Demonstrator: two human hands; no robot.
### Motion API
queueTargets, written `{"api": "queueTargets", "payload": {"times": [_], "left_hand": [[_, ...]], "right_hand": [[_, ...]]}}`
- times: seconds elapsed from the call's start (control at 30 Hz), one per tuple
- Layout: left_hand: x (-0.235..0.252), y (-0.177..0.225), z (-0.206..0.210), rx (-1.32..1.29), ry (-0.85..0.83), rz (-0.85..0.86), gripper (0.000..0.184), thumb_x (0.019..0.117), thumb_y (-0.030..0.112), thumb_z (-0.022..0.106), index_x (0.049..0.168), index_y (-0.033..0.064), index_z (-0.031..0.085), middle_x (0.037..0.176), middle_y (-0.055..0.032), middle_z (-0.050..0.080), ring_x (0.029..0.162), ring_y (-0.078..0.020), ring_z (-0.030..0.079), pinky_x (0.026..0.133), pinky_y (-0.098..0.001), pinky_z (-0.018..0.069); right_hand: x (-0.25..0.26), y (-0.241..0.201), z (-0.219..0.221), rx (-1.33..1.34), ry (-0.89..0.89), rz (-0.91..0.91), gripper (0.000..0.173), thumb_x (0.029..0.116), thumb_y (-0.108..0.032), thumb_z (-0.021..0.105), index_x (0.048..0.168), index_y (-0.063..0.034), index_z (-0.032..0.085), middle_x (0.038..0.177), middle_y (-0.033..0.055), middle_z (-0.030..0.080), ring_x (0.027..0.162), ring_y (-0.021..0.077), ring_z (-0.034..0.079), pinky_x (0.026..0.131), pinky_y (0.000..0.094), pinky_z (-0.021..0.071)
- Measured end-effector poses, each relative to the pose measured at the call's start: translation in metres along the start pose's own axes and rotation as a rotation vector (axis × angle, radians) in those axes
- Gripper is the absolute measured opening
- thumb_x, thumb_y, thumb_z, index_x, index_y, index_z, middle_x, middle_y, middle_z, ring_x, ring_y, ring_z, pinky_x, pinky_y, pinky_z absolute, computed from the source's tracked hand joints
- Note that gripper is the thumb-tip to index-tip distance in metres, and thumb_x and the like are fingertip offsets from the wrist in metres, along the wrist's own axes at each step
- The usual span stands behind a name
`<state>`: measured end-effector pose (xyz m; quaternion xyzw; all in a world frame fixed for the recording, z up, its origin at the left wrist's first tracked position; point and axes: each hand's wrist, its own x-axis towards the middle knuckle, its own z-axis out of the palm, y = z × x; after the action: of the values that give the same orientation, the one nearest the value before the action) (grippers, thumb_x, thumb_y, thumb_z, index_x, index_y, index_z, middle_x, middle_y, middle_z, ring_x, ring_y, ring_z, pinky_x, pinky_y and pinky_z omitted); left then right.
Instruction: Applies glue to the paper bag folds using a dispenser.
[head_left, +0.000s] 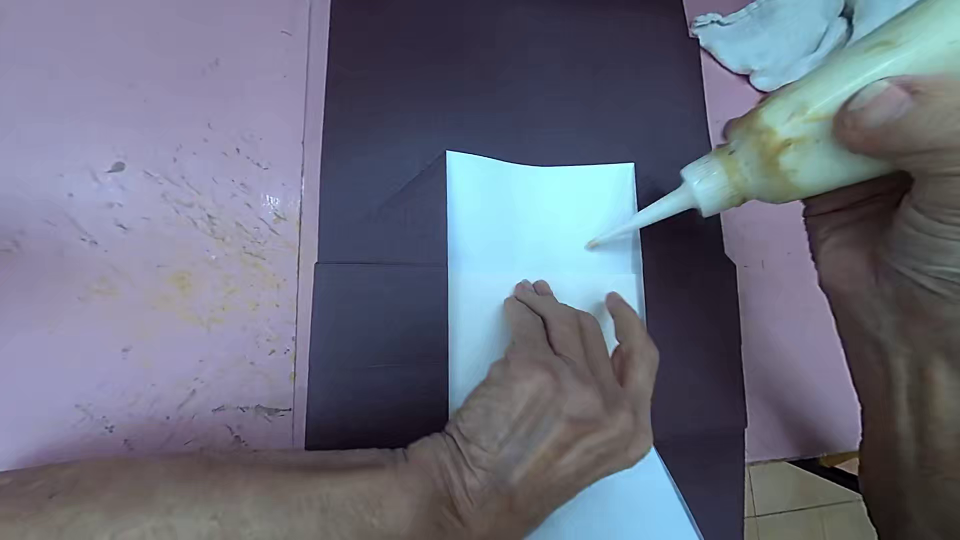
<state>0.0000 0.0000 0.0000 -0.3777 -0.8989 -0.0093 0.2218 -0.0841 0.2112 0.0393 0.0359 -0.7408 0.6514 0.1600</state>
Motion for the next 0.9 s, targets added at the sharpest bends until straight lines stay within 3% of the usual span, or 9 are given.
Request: {"api": "queueTargets", "payload": {"times": [0.07, 0.13, 0.2, 0.33, 0.4, 0.47, 0.63, 0.8, 0.9], "left_hand": [[0.003, 0.006, -0.001, 0.029, -0.05, 0.003, 0.039, 0.0985, -0.005, 0.043, 0.126, -0.0018, 0.07, 0.077, -0.0227, 0.07, 0.07, -0.0354, 0.07, 0.061, -0.0377, 0.0517], [0.006, 0.011, -0.002, 0.061, -0.096, -0.001, 0.042, 0.1, -0.004, 0.04, 0.131, 0.0027, 0.068, 0.075, -0.0228, 0.068, 0.068, -0.0374, 0.07, 0.062, -0.0398, 0.0512], [0.007, 0.015, -0.001, 0.077, -0.127, -0.002, 0.045, 0.1012, -0.003, 0.037, 0.134, 0.004, 0.067, 0.072, -0.0228, 0.065, 0.066, -0.0389, 0.067, 0.062, -0.0425, 0.051], [0.006, 0.018, 0.002, 0.105, -0.13, 0.016, 0.048, 0.1011, -0.005, 0.035, 0.137, 0.0054, 0.065, 0.067, -0.0191, 0.063, 0.059, -0.0358, 0.064, 0.06, -0.0413, 0.0486], [0.007, 0.018, 0.003, 0.113, -0.148, 0.021, 0.049, 0.1006, -0.007, 0.034, 0.137, 0.0044, 0.064, 0.067, -0.0192, 0.063, 0.06, -0.0361, 0.065, 0.059, -0.0417, 0.0489], [0.008, 0.02, 0.004, 0.112, -0.163, 0.008, 0.049, 0.0995, -0.008, 0.035, 0.137, 0.0039, 0.064, 0.071, -0.0214, 0.066, 0.063, -0.0375, 0.066, 0.059, -0.042, 0.0491], [0.009, 0.023, 0.006, 0.139, -0.175, 0.001, 0.052, 0.0992, -0.01, 0.033, 0.138, 0.0055, 0.064, 0.073, -0.0209, 0.066, 0.063, -0.0357, 0.065, 0.061, -0.0422, 0.0483], [0.007, 0.025, 0.007, 0.131, -0.15, -0.014, 0.051, 0.0995, -0.009, 0.033, 0.14, 0.0038, 0.061, 0.073, -0.0222, 0.064, 0.065, -0.0383, 0.065, 0.062, -0.0433, 0.0484], [0.007, 0.025, 0.007, 0.152, -0.158, -0.017, 0.052, 0.1002, -0.01, 0.031, 0.142, 0.0034, 0.059, 0.072, -0.0212, 0.062, 0.065, -0.0371, 0.064, 0.064, -0.0433, 0.048]], "right_hand": [[0.011, 0.003, 0.022, 0.017, 0.002, 0.024, 0.038, 0.0733, -0.009, 0.083, 0.102, -0.0109, 0.057, 0.087, -0.0004, 0.073, 0.079, 0.0145, 0.075, 0.07, 0.0301, 0.0667], [0.005, 0.002, 0.036, 0.086, -0.097, 0.08, 0.027, 0.0817, -0.004, 0.078, 0.102, -0.0098, 0.06, 0.09, 0.0, 0.074, 0.082, 0.0143, 0.076, 0.073, 0.0306, 0.0672], [-0.008, -0.003, 0.04, 0.144, -0.256, 0.176, 0.022, 0.0939, -0.003, 0.069, 0.111, -0.0105, 0.058, 0.1, -0.003, 0.07, 0.093, 0.0096, 0.073, 0.082, 0.0249, 0.0636], [0.001, -0.008, 0.056, 0.182, -0.257, 0.254, 0.024, 0.0966, 0.0, 0.065, 0.115, -0.0096, 0.054, 0.105, -0.0029, 0.069, 0.098, 0.0077, 0.073, 0.086, 0.0221, 0.0627], [0.012, -0.001, 0.057, 0.147, -0.201, 0.166, 0.022, 0.0945, 0.001, 0.067, 0.11, -0.009, 0.055, 0.1, -0.0013, 0.07, 0.094, 0.0109, 0.074, 0.084, 0.0257, 0.0646], [0.03, 0.01, 0.06, 0.11, -0.07, 0.051, 0.025, 0.0859, 0.0, 0.073, 0.101, -0.0101, 0.056, 0.088, 0.0, 0.074, 0.08, 0.0155, 0.076, 0.075, 0.0321, 0.0678], [0.022, 0.017, 0.019, 0.016, 0.036, -0.048, 0.045, 0.0744, -0.011, 0.086, 0.107, -0.0083, 0.055, 0.093, 0.003, 0.073, 0.085, 0.0185, 0.076, 0.075, 0.033, 0.0672], [-0.016, 0.006, -0.03, 0.053, -0.033, -0.089, 0.038, 0.0873, 0.0, 0.072, 0.119, -0.008, 0.053, 0.114, 0.0054, 0.069, 0.107, 0.0194, 0.071, 0.094, 0.0327, 0.0613], [-0.005, 0.011, -0.046, -0.013, 0.131, -0.158, 0.051, 0.0774, -0.011, 0.082, 0.117, -0.0043, 0.05, 0.105, 0.0122, 0.07, 0.096, 0.0292, 0.073, 0.085, 0.0442, 0.0645]]}}
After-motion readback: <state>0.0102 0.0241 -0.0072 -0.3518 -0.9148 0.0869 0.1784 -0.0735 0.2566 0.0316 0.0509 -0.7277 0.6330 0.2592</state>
